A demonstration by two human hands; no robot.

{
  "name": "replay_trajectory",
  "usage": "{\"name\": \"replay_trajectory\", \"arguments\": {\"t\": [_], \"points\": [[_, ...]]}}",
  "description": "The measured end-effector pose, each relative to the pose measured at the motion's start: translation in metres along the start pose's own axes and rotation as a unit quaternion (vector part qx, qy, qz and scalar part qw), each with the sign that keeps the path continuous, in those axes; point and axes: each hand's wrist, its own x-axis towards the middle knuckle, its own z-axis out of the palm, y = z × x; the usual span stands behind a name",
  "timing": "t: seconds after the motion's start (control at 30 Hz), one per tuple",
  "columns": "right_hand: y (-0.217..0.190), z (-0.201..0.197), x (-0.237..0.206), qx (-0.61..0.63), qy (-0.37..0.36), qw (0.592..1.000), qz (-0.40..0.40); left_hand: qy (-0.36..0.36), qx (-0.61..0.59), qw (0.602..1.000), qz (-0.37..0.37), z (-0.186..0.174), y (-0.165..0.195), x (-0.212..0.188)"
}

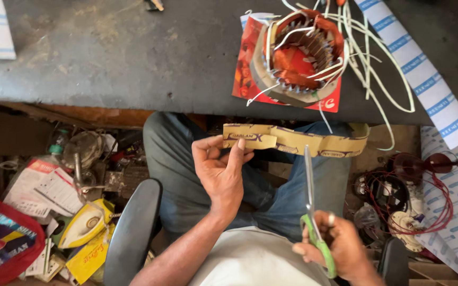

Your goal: The person is repairing an electrical coil by cutting strips of cardboard and inserting them into the coil's slots. They use scissors to cut the cardboard and their hands to place the pieces into the coil.

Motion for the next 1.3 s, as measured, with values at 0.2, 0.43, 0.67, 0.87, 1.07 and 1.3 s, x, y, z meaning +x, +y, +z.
{"name": "replay_trajectory", "arguments": {"t": [0.2,0.43,0.67,0.87,1.07,1.3], "points": [[0.008,0.029,0.016,-0.171,-0.034,0.984,0.020,0.039,0.011,0.999,0.020,-0.020,0.006,0.017],[-0.014,0.082,0.051,-0.015,-0.149,0.987,0.061,0.050,0.067,0.988,0.134,-0.056,0.004,0.025],[0.014,0.143,0.088,0.099,-0.085,0.987,0.095,0.061,0.137,0.977,0.149,-0.082,-0.009,0.020],[0.024,0.157,0.092,0.110,-0.060,0.990,0.067,0.063,0.135,0.980,0.130,-0.098,-0.019,0.013],[0.021,0.154,0.092,0.073,-0.020,0.995,0.064,0.058,0.102,0.984,0.133,-0.101,-0.026,0.013],[0.022,0.152,0.095,0.083,-0.021,0.996,0.040,0.066,0.103,0.984,0.131,-0.099,-0.023,0.011]]}}
